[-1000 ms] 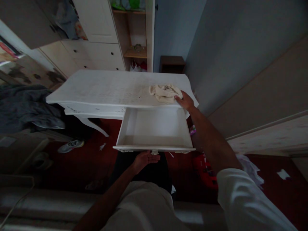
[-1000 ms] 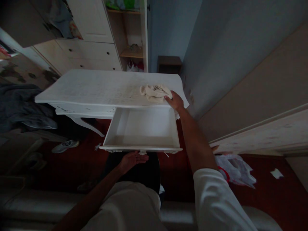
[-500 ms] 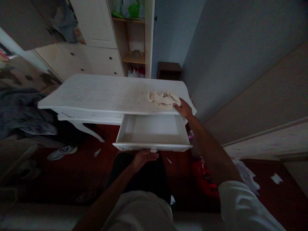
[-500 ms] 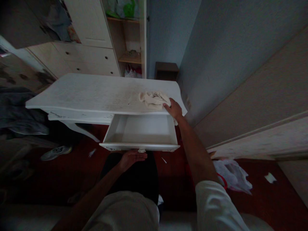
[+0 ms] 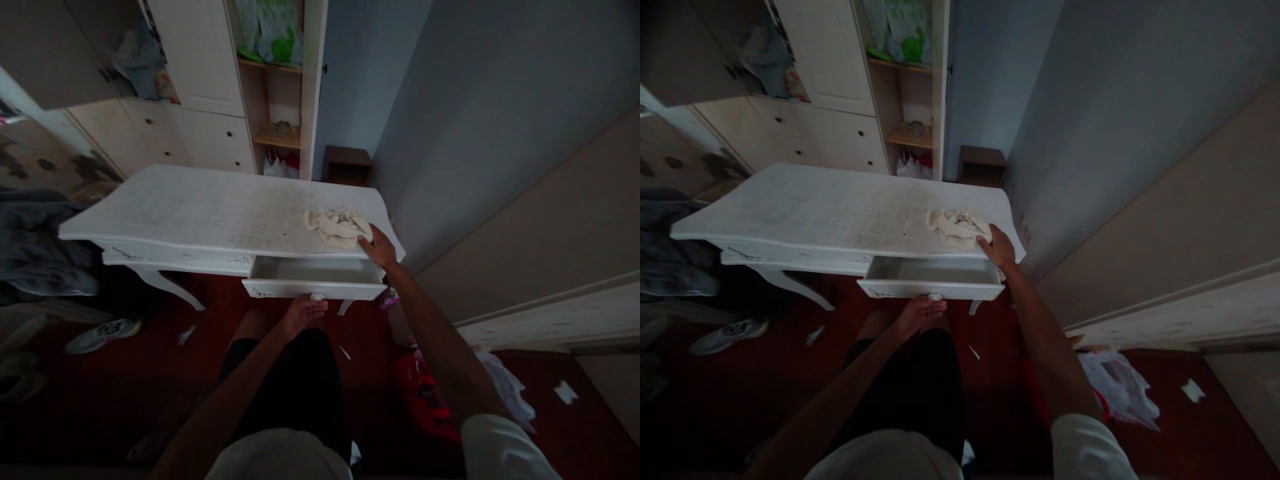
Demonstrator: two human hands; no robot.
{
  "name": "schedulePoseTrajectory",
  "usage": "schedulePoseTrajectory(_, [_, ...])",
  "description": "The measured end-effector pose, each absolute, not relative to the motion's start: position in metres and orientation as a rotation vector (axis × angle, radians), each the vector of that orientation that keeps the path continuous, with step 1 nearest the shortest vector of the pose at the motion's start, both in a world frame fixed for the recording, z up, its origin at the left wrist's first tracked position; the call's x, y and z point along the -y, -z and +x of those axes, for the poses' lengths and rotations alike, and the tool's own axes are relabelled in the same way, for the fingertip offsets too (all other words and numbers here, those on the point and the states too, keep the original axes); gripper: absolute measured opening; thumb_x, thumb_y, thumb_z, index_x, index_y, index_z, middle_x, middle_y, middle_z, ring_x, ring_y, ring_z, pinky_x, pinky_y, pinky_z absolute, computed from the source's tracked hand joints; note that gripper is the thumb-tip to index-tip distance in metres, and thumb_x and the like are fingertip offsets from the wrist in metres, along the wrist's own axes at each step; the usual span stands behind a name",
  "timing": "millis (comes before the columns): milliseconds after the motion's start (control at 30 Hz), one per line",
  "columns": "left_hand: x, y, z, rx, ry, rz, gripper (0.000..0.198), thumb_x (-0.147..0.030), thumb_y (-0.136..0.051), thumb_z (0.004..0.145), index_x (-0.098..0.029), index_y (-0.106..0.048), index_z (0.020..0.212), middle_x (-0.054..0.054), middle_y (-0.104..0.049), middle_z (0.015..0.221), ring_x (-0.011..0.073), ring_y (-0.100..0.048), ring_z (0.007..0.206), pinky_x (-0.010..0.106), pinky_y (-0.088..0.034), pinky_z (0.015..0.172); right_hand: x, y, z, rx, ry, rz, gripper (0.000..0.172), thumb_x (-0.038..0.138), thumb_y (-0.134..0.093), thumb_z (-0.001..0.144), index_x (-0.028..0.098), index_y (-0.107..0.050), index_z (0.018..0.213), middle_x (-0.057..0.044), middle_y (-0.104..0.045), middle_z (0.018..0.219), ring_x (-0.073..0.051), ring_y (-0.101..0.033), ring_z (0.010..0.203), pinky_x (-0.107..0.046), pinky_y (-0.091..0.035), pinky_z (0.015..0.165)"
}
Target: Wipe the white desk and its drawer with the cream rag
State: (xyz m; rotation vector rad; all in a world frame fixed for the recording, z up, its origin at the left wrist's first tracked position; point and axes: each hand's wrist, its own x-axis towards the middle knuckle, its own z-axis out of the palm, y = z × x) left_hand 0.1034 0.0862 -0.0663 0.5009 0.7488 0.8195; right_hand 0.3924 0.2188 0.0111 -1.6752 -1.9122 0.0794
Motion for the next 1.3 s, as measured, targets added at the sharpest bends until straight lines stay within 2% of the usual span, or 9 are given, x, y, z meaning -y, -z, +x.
schedulePoseTrajectory(267, [-0.128, 0.068, 0.113, -0.768, -0.824, 0.490, 0.027, -0.008, -0.062, 0.059, -0.009, -0.073, 0.083, 0.013, -0.076, 0.093, 0.0237, -0.071, 0.091, 0.037, -0.052, 0.091, -0.215, -0.014, 0.388, 1.945, -0.040, -1.690, 0.069, 0.061, -0.036, 0.095, 0.013, -0.042, 0.145, -0.017, -0.054, 0.142, -0.032, -0.050, 0.129, -0.048, -0.040, 0.108])
schedulePoseTrajectory(500, [-0.167, 0.069, 0.122, -0.864, -0.859, 0.430, 0.028, -0.007, -0.055, 0.056, -0.012, -0.068, 0.079, 0.009, -0.073, 0.082, 0.0193, -0.069, 0.080, 0.033, -0.053, 0.083, -0.214, -0.017, 0.386, 1.939, -0.018, -1.727, 0.073, 0.062, -0.035, 0.095, 0.008, -0.043, 0.144, -0.020, -0.053, 0.142, -0.034, -0.050, 0.130, -0.048, -0.039, 0.110])
schedulePoseTrajectory(833, [-0.185, 0.067, 0.128, -0.837, -0.918, 0.422, 0.020, -0.004, -0.053, 0.052, -0.015, -0.059, 0.066, 0.009, -0.071, 0.084, 0.0203, -0.068, 0.086, 0.040, -0.050, 0.096, -0.215, -0.010, 0.387, 1.922, 0.020, -1.712, 0.072, 0.061, -0.036, 0.095, 0.009, -0.041, 0.146, -0.020, -0.053, 0.143, -0.033, -0.050, 0.131, -0.049, -0.039, 0.110])
schedulePoseTrajectory(1033, [-0.181, 0.065, 0.122, -0.854, -0.889, 0.453, 0.015, -0.011, -0.062, 0.058, -0.015, -0.062, 0.073, 0.011, -0.073, 0.090, 0.0243, -0.070, 0.090, 0.046, -0.046, 0.100, -0.215, -0.012, 0.385, 1.919, 0.024, -1.742, 0.073, 0.061, -0.037, 0.095, 0.007, -0.044, 0.143, -0.022, -0.052, 0.143, -0.034, -0.049, 0.131, -0.049, -0.039, 0.110])
schedulePoseTrajectory(1167, [-0.169, 0.051, 0.101, -1.066, -0.882, 0.629, 0.022, -0.023, -0.075, 0.062, -0.016, -0.066, 0.080, 0.010, -0.073, 0.080, 0.0235, -0.070, 0.078, 0.043, -0.051, 0.089, -0.214, -0.011, 0.386, 1.918, 0.018, -1.707, 0.071, 0.061, -0.038, 0.095, 0.009, -0.045, 0.143, -0.020, -0.053, 0.142, -0.032, -0.050, 0.131, -0.050, -0.039, 0.110])
schedulePoseTrajectory(1300, [-0.163, 0.015, 0.065, -1.103, -0.971, 0.862, 0.031, -0.034, -0.078, 0.063, -0.016, -0.070, 0.086, 0.009, -0.074, 0.080, 0.0215, -0.069, 0.075, 0.039, -0.055, 0.081, -0.214, -0.010, 0.386, 1.914, 0.016, -1.685, 0.070, 0.059, -0.039, 0.095, 0.008, -0.044, 0.143, -0.021, -0.052, 0.143, -0.033, -0.049, 0.132, -0.052, -0.039, 0.110])
